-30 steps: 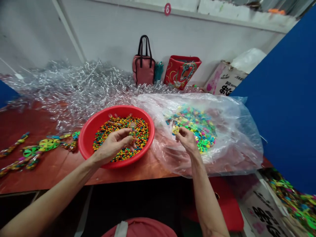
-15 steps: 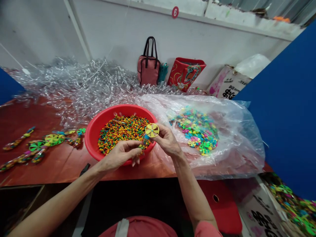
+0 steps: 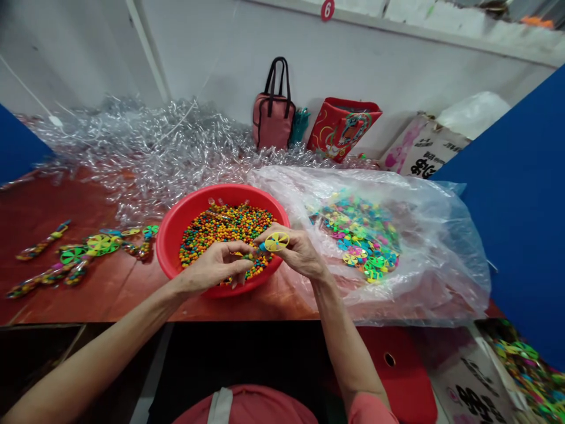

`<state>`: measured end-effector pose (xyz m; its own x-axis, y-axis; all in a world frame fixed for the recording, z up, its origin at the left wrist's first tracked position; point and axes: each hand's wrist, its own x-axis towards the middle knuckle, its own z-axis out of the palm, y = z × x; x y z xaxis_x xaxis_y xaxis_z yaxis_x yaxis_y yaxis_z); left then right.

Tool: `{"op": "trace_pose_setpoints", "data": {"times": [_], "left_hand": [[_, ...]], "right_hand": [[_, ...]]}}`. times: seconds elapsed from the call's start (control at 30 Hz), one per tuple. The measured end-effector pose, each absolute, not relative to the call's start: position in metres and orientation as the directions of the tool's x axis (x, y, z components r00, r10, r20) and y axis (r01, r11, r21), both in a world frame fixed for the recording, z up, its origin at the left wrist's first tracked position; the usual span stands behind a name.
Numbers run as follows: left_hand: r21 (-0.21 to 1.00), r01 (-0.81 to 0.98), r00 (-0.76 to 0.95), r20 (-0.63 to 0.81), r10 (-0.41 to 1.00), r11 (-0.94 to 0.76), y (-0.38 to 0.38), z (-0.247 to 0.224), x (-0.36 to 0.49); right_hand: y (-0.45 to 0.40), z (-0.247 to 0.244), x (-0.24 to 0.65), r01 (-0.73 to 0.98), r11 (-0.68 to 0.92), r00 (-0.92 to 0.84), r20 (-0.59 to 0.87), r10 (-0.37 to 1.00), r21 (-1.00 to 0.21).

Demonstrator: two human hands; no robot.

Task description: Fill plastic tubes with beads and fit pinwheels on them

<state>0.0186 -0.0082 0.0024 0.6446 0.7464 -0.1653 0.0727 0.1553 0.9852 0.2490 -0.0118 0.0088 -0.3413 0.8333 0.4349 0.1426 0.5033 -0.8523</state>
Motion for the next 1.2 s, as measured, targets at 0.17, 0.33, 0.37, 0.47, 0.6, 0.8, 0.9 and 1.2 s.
{"op": "trace_pose_setpoints", "data": {"times": [0.17, 0.33, 0.37, 0.47, 0.6, 0.8, 0.9, 1.2], "left_hand": [[0.975, 0.135, 0.356, 0.117, 0.927, -0.175, -0.009, 0.002, 0.027], [1.0, 0.006, 0.589, -0.001, 0.808, -0.004, -0.007, 0.013, 0.025], [0.998, -0.012, 0.661, -0.036, 0.75, 0.059, -0.006, 0.015, 0.023], [0.996, 0.022, 0.629, -0.081, 0.773, 0.087, -0.003, 0.013, 0.02], [0.995, 0.075, 0.422, 0.034, 0.906, -0.072, 0.0, 0.009, 0.021], [0.991, 0.127, 0.81, -0.125, 0.573, 0.037, -0.008, 0.023, 0.015], [0.981, 0.175, 0.625, -0.046, 0.779, -0.083, -0.015, 0.022, 0.021], [0.963, 0.134, 0.712, 0.071, 0.699, -0.235, -0.018, 0.024, 0.031]], "right_hand": [[-0.012, -0.012, 0.217, 0.242, 0.497, 0.002, 0.513, 0.859, -0.833], [-0.009, -0.007, 0.199, 0.247, 0.551, 0.028, 0.574, 0.819, -0.797], [-0.007, -0.005, 0.199, 0.235, 0.579, -0.016, 0.593, 0.805, -0.78], [-0.006, -0.003, 0.198, 0.249, 0.641, -0.05, 0.651, 0.757, -0.726], [-0.016, -0.002, 0.189, 0.305, 0.631, -0.012, 0.66, 0.751, -0.713], [-0.028, 0.004, 0.202, 0.134, 0.658, -0.2, 0.63, 0.75, -0.741], [-0.028, 0.002, 0.208, 0.223, 0.636, -0.074, 0.638, 0.766, -0.739], [-0.047, -0.002, 0.208, 0.213, 0.642, -0.032, 0.652, 0.758, -0.736]]}}
